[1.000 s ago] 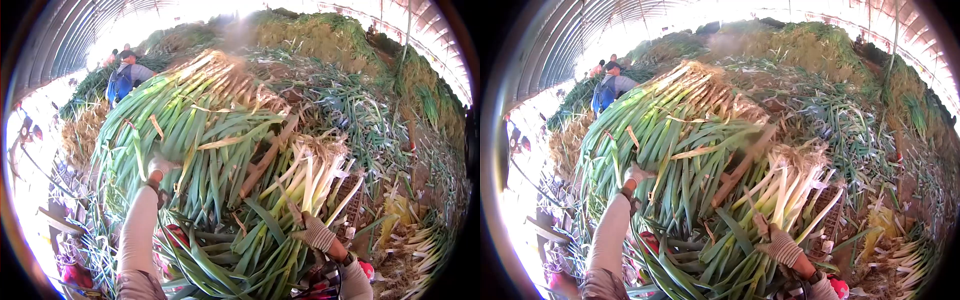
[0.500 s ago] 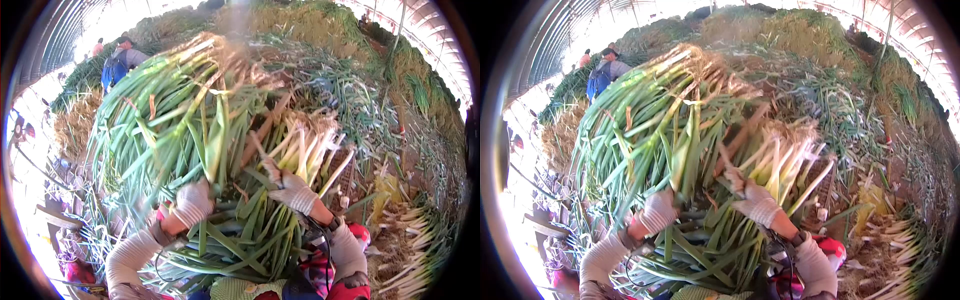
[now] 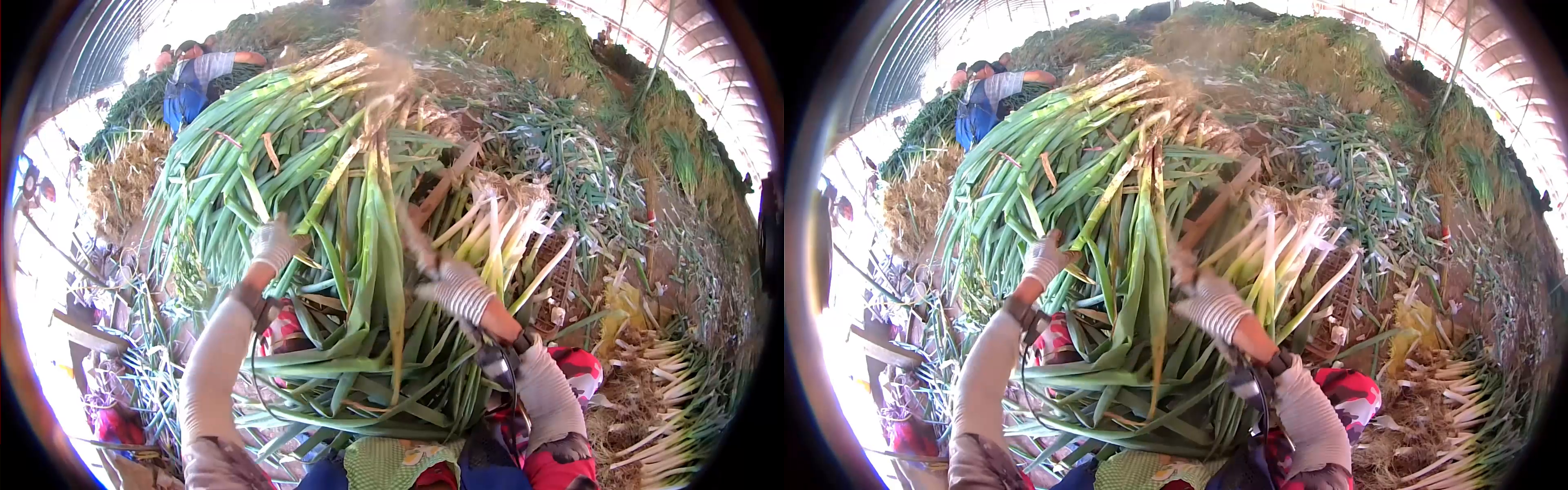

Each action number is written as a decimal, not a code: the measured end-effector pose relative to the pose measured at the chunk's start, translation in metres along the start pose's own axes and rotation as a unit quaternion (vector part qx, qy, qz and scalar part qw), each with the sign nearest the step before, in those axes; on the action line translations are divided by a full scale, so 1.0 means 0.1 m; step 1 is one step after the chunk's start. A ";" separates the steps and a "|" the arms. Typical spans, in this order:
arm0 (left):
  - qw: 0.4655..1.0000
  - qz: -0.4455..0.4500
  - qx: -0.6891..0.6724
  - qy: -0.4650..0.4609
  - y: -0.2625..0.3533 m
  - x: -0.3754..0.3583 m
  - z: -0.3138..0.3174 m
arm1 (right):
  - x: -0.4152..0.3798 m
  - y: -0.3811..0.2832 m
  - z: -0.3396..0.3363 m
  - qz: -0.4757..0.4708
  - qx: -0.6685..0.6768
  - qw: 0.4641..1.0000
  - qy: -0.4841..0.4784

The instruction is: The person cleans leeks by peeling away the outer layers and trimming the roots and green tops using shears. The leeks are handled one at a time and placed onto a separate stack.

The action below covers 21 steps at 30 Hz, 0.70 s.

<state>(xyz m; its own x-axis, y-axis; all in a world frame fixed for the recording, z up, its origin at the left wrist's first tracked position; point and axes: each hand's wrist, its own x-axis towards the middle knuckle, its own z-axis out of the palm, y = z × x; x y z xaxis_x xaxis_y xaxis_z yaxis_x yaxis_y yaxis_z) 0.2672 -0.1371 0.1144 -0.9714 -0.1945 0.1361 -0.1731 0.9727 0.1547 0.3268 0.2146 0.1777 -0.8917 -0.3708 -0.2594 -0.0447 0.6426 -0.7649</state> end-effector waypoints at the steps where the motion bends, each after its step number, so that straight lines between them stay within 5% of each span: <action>1: 0.999 0.021 0.030 0.007 -0.23 0.23 0.41 | 0.04 0.11 0.18 -0.030 -0.034 0.998 -0.039; 2: 0.997 0.043 0.060 0.013 -0.34 0.34 0.62 | 0.05 0.17 0.31 -0.058 -0.065 0.993 -0.078; 5: 0.997 -0.059 0.044 0.008 -0.02 0.15 0.44 | 0.04 0.18 0.27 -0.019 -0.051 0.998 0.018; 6: 0.997 -0.032 0.073 0.012 0.00 0.17 0.39 | 0.05 0.22 0.22 0.008 -0.027 0.998 0.057; 8: 0.991 0.022 0.130 0.018 0.06 0.19 0.32 | -0.02 0.25 0.27 -0.032 -0.048 0.998 -0.024; 10: 0.992 -0.058 -0.018 -0.111 0.00 0.36 0.34 | -0.18 0.02 0.38 -0.065 -0.108 0.986 -0.110; 12: 0.984 -0.022 -0.114 -0.137 0.00 0.35 0.42 | -0.16 0.15 0.32 -0.008 -0.033 0.999 -0.030; 14: 0.974 0.045 -0.162 -0.154 0.14 0.31 0.12 | -0.29 0.30 0.10 -0.073 -0.029 0.994 0.079; 16: 0.925 0.076 -0.329 -0.175 0.41 0.20 -0.43 | -0.45 0.37 0.03 -0.056 -0.006 0.997 0.054; 18: 0.935 0.144 -0.270 -0.181 0.95 -0.06 -1.08 | -0.59 0.56 0.01 -0.039 0.036 0.995 0.080; 20: 0.830 0.185 -0.458 -0.260 1.28 -0.28 -1.16 | -0.72 0.64 -0.10 -0.009 -0.056 0.987 0.148; 21: 0.839 0.195 -0.435 -0.263 1.48 -0.42 -1.15 | -0.75 0.75 -0.13 0.002 -0.060 0.983 0.172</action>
<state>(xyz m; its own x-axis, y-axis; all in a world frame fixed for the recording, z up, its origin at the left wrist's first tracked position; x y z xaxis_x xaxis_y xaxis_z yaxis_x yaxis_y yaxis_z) 0.3009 0.0008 0.2444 -0.9033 0.4226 -0.0733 0.1363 0.4449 0.8852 0.3845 0.2997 0.1475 -0.9906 -0.1333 -0.0316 -0.0758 0.7253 -0.6842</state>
